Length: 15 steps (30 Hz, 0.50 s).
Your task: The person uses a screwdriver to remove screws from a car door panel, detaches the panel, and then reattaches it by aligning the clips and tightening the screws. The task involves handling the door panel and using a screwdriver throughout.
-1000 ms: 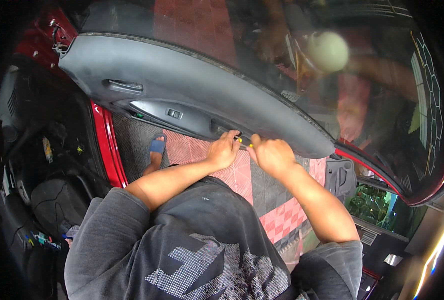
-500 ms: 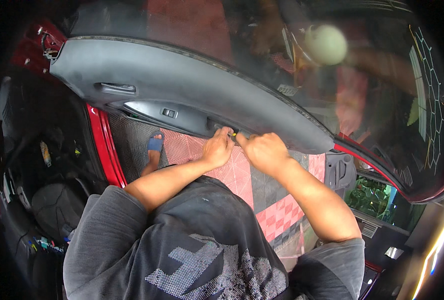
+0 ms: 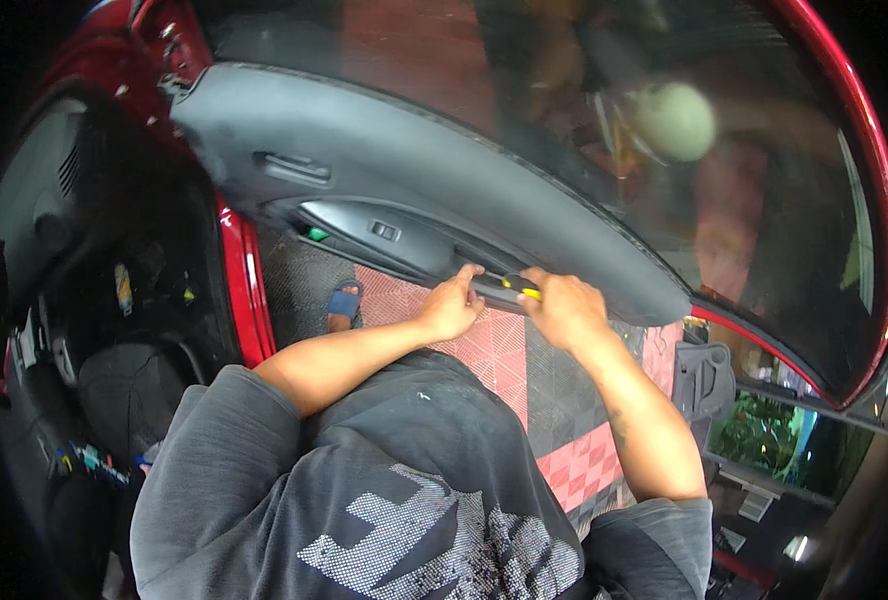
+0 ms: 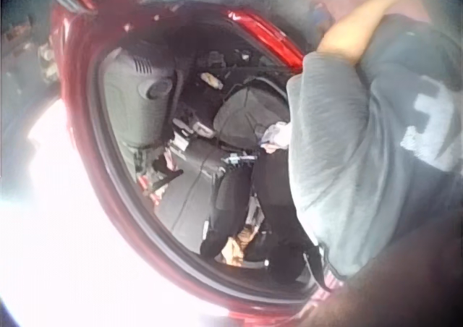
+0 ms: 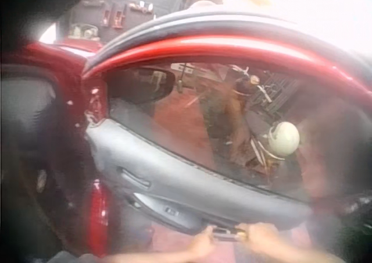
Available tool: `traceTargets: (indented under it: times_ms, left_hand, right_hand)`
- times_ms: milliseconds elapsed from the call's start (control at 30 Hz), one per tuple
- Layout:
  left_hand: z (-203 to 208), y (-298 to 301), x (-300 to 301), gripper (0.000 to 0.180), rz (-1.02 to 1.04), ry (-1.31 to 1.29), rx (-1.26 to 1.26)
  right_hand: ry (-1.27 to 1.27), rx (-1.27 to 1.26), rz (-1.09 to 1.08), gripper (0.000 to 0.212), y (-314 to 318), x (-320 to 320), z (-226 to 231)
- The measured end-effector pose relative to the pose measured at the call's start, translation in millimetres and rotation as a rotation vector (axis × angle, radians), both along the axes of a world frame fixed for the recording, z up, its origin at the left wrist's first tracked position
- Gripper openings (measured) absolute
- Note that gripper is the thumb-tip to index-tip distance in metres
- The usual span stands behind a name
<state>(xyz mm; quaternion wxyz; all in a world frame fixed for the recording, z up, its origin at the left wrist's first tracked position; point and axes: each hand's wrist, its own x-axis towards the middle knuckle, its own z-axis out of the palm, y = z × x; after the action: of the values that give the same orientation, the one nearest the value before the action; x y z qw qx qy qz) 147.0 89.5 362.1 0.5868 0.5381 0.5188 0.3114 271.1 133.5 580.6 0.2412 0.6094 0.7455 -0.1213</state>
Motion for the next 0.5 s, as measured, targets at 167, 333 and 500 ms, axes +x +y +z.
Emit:
traceTargets:
  times_ms: [167, 333, 500]
  left_hand:
    - [-97, -49, -64, 0.042, 0.314, -0.034, -0.205]
    - [-102, -114, -128, 0.04, 0.795, -0.446, -0.602]
    - [-25, -204, -119, 0.061, 1.173, -0.723, -0.396]
  right_hand:
    - [0.401, 0.081, -0.219, 0.041, -35, 53, 4]
    - [0.958, -0.337, -0.847, 0.03, -130, 156, -107]
    - [1.533, -0.88, -0.951, 0.03, -183, 157, -104]
